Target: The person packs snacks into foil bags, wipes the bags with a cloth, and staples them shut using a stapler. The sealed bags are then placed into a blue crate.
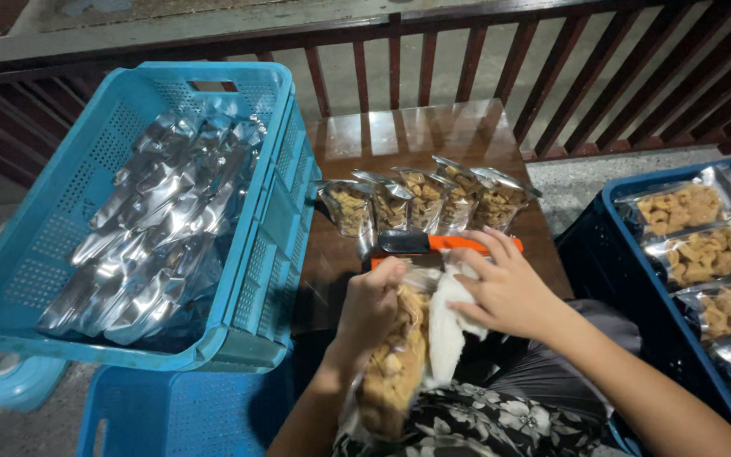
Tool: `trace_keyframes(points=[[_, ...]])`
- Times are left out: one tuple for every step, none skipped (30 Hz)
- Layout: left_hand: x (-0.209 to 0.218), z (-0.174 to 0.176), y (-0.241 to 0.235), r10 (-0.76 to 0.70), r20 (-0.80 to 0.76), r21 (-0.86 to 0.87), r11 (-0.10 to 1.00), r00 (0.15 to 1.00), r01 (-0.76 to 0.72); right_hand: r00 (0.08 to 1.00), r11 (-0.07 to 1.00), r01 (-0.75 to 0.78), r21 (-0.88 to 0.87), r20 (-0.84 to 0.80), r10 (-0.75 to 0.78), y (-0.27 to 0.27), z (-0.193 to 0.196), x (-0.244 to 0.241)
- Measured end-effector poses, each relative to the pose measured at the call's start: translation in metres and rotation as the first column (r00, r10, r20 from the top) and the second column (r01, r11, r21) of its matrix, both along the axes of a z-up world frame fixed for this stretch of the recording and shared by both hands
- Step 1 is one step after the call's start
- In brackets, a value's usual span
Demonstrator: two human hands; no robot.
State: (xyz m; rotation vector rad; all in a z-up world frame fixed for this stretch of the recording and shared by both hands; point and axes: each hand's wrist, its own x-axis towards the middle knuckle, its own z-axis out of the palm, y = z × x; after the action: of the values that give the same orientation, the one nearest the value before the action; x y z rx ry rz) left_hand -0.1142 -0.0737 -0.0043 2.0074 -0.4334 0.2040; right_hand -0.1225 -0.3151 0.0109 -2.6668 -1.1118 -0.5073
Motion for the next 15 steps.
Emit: trace_keyframes(points=[[0.0,0.003,0.004,0.01,0.032,0.023,1.0,0.999,-0.011,1.0,1.0,0.003,0.021,-0.025,-0.003,-0.004,-0.003,0.0],[0.001,0.006,0.009,0.022,0.068,0.04,0.999,0.997,-0.025,0.988,0.988,0.068,0.138,-0.147,-0.048,-0.009,-0.005,0.001],[0.002,0.009,0.012,0.033,0.104,0.057,0.998,0.994,-0.039,0.96,0.959,0.145,0.244,-0.271,-0.076,-0.011,-0.006,0.001],[0.002,0.012,0.011,0.041,0.055,0.046,0.998,0.998,-0.044,0.915,0.914,0.231,0.334,-0.395,-0.087,-0.011,-0.005,0.001],[0.003,0.014,0.011,0.048,0.006,0.036,0.998,0.999,-0.049,0.915,0.89,0.202,0.41,-0.404,-0.022,-0.008,-0.002,0.001],[0.002,0.015,0.009,0.052,-0.046,0.026,0.998,0.998,-0.051,0.912,0.857,0.177,0.483,-0.409,0.043,-0.003,0.003,-0.001],[0.0,0.016,0.006,-0.022,-0.015,-0.014,1.0,1.0,0.022,0.906,0.818,0.153,0.554,-0.409,0.107,0.002,0.008,-0.002],[-0.002,0.015,0.001,-0.097,0.017,-0.049,0.994,0.995,0.098,0.919,0.856,0.082,0.51,-0.372,0.134,0.011,0.013,-0.005],[-0.003,0.014,-0.003,-0.17,0.052,-0.083,0.981,0.984,0.174,0.927,0.888,0.011,0.46,-0.337,0.163,0.021,0.017,-0.007],[-0.004,0.013,-0.005,-0.176,0.086,-0.034,0.983,0.981,0.179,0.933,0.912,-0.06,0.405,-0.302,0.195,0.027,0.022,-0.006],[-0.004,0.012,-0.006,-0.182,0.12,0.015,0.983,0.976,0.182,0.891,0.943,0.0,0.333,-0.428,0.151,0.029,0.026,-0.001],[-0.004,0.011,-0.007,-0.188,0.156,0.06,0.982,0.97,0.181,0.834,0.968,0.046,0.248,-0.543,0.099,0.031,0.029,0.008],[-0.005,0.01,-0.007,-0.193,0.163,0.047,0.981,0.968,0.188,0.762,0.984,0.081,0.156,-0.646,0.04,0.032,0.03,0.012],[-0.004,0.01,-0.005,-0.196,0.173,0.035,0.981,0.965,0.193,0.795,0.986,0.06,0.157,-0.604,0.048,0.032,0.032,0.014],[-0.003,0.011,-0.005,-0.199,0.182,0.022,0.98,0.963,0.198,0.826,0.987,0.039,0.157,-0.561,0.057,0.032,0.033,0.016]])
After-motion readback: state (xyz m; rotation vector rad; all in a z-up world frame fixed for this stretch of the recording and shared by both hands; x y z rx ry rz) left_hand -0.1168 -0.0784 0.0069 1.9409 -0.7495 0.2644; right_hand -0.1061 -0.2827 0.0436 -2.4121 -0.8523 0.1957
